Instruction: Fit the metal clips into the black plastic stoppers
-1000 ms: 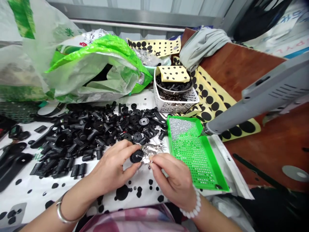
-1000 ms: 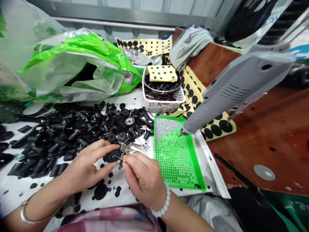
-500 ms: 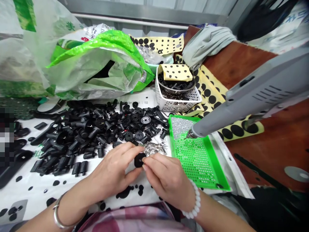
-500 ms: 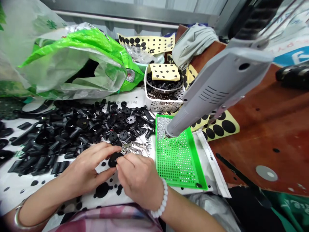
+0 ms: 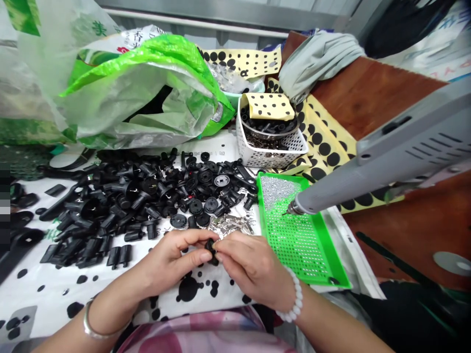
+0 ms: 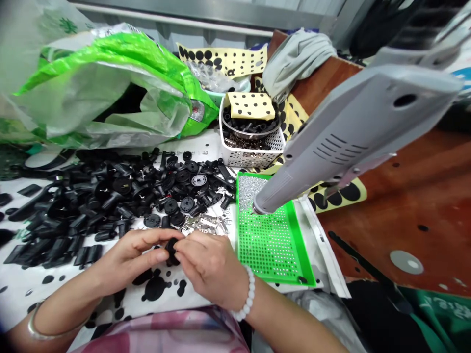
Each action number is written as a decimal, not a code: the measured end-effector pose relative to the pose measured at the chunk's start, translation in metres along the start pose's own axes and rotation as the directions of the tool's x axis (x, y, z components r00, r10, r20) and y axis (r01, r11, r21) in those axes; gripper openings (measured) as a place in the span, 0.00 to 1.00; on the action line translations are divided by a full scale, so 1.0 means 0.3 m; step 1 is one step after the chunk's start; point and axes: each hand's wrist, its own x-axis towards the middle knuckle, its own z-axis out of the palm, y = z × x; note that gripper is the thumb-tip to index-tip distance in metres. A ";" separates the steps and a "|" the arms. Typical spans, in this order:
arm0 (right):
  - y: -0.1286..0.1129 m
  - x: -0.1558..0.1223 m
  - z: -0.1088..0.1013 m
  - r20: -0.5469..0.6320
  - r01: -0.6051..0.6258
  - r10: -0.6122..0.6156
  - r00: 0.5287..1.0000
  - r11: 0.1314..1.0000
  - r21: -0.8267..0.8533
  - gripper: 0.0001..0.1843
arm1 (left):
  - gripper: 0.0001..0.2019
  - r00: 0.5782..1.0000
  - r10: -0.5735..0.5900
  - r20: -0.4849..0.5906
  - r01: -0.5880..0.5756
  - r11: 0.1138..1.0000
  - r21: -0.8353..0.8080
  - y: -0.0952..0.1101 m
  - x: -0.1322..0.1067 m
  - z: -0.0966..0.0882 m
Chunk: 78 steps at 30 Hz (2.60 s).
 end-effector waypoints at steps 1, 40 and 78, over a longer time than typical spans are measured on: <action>-0.001 0.001 0.000 0.002 0.003 -0.003 1.000 1.000 0.005 0.10 | 0.14 1.000 -0.023 0.016 0.023 0.999 -0.039 0.000 -0.002 0.000; -0.009 0.035 0.037 -0.015 0.006 -0.006 1.000 1.000 0.001 0.19 | 0.11 0.998 0.025 -0.061 -0.009 0.965 0.263 -0.038 -0.056 0.013; -0.101 0.081 0.086 -0.232 -0.055 0.030 0.972 0.993 -0.103 0.30 | 0.10 0.947 -0.030 -0.320 -0.096 0.924 -0.371 -0.068 -0.063 0.038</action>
